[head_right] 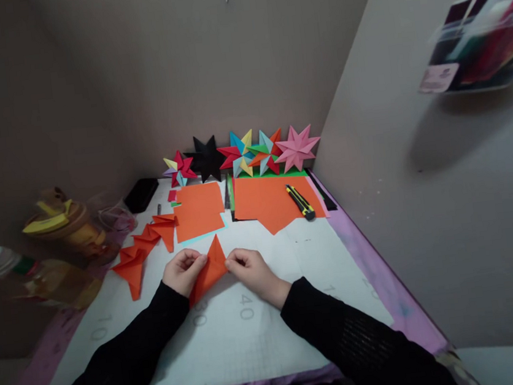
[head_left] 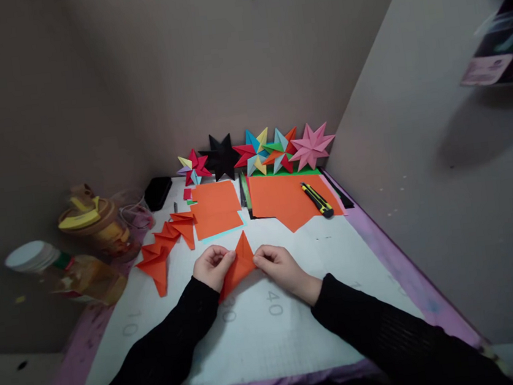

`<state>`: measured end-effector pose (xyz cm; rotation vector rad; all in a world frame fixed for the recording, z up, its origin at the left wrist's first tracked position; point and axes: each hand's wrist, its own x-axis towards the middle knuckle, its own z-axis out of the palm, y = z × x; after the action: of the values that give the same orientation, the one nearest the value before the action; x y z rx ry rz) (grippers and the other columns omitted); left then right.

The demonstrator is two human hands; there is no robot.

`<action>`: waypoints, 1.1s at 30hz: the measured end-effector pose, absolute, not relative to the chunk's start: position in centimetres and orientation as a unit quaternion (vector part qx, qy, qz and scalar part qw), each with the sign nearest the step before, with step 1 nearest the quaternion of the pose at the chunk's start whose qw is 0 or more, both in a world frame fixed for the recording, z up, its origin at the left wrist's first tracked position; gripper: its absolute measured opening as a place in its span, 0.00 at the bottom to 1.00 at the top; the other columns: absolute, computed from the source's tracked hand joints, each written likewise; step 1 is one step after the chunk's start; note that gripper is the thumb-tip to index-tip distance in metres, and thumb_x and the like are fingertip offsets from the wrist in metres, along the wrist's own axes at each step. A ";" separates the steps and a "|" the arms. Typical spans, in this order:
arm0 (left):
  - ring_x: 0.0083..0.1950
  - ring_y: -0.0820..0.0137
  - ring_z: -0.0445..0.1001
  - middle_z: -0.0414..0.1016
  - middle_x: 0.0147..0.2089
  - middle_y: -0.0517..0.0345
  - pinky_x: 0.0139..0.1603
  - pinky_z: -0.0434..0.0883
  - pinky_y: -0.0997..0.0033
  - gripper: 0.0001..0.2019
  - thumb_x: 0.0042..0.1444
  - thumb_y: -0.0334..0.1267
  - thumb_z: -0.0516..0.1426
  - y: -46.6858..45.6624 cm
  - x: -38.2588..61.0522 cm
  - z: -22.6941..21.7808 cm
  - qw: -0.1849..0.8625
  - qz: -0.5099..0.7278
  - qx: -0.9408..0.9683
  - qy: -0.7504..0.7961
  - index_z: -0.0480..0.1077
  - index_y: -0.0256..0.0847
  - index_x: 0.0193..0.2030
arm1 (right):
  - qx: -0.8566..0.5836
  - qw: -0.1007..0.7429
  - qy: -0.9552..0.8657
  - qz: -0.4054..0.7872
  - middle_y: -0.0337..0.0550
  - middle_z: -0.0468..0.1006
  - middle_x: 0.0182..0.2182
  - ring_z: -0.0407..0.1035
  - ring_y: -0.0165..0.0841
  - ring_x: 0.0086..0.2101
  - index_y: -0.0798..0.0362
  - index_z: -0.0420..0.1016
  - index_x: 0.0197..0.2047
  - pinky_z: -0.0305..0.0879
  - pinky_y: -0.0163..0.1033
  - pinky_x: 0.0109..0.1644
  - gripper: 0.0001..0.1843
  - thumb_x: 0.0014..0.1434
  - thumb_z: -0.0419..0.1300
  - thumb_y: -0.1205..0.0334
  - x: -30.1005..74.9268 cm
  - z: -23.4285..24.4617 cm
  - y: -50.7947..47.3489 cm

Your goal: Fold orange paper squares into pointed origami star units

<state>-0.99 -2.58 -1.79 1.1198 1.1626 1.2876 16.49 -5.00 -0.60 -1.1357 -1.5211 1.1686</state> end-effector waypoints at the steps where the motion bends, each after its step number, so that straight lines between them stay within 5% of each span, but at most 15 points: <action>1: 0.22 0.78 0.64 0.68 0.20 0.65 0.25 0.60 0.79 0.13 0.41 0.41 0.64 -2.6 -1.0 -1.8 0.511 0.537 0.464 0.485 0.66 0.36 0.25 | -0.458 0.440 -0.617 0.464 0.34 0.62 0.21 0.57 0.28 0.24 0.53 0.63 0.23 0.54 0.33 0.29 0.11 0.56 0.54 0.61 16.5 -0.6 -5.0; 9: 0.19 0.80 0.61 0.64 0.17 0.69 0.22 0.57 0.80 0.16 0.42 0.44 0.64 -2.5 -0.9 -1.8 0.535 0.524 0.471 0.466 0.62 0.39 0.27 | -0.475 0.432 -0.679 0.355 0.35 0.61 0.22 0.56 0.29 0.26 0.52 0.58 0.25 0.53 0.34 0.31 0.12 0.61 0.48 0.61 16.3 -1.0 -5.1; 17: 0.24 0.71 0.73 0.72 0.23 0.66 0.26 0.68 0.73 0.33 0.35 0.44 0.67 -3.4 -0.6 -0.7 0.609 0.425 0.508 0.437 0.57 0.41 0.47 | -0.487 0.428 -0.696 0.309 0.36 0.63 0.24 0.59 0.30 0.27 0.52 0.60 0.26 0.54 0.35 0.33 0.12 0.61 0.48 0.62 16.4 -1.2 -5.1; 27: 0.16 0.74 0.68 0.71 0.18 0.68 0.19 0.63 0.79 0.28 0.37 0.46 0.66 -3.2 -0.6 -1.2 0.577 0.466 0.487 0.462 0.58 0.41 0.41 | -0.442 0.477 -0.580 0.490 0.39 0.70 0.26 0.64 0.30 0.29 0.54 0.70 0.30 0.60 0.35 0.35 0.12 0.57 0.56 0.53 16.5 -1.3 -4.8; 33: 0.17 0.74 0.68 0.69 0.18 0.69 0.19 0.62 0.78 0.27 0.37 0.46 0.66 -3.3 -0.6 -1.1 0.584 0.435 0.498 0.471 0.59 0.41 0.42 | -0.453 0.461 -0.564 0.515 0.33 0.61 0.21 0.55 0.26 0.23 0.54 0.63 0.24 0.54 0.33 0.28 0.14 0.54 0.59 0.54 16.0 -1.2 -5.0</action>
<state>-0.64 -3.27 -1.14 1.1624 1.0991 1.0155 16.00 -5.02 -1.24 -1.1135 -1.3869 1.2664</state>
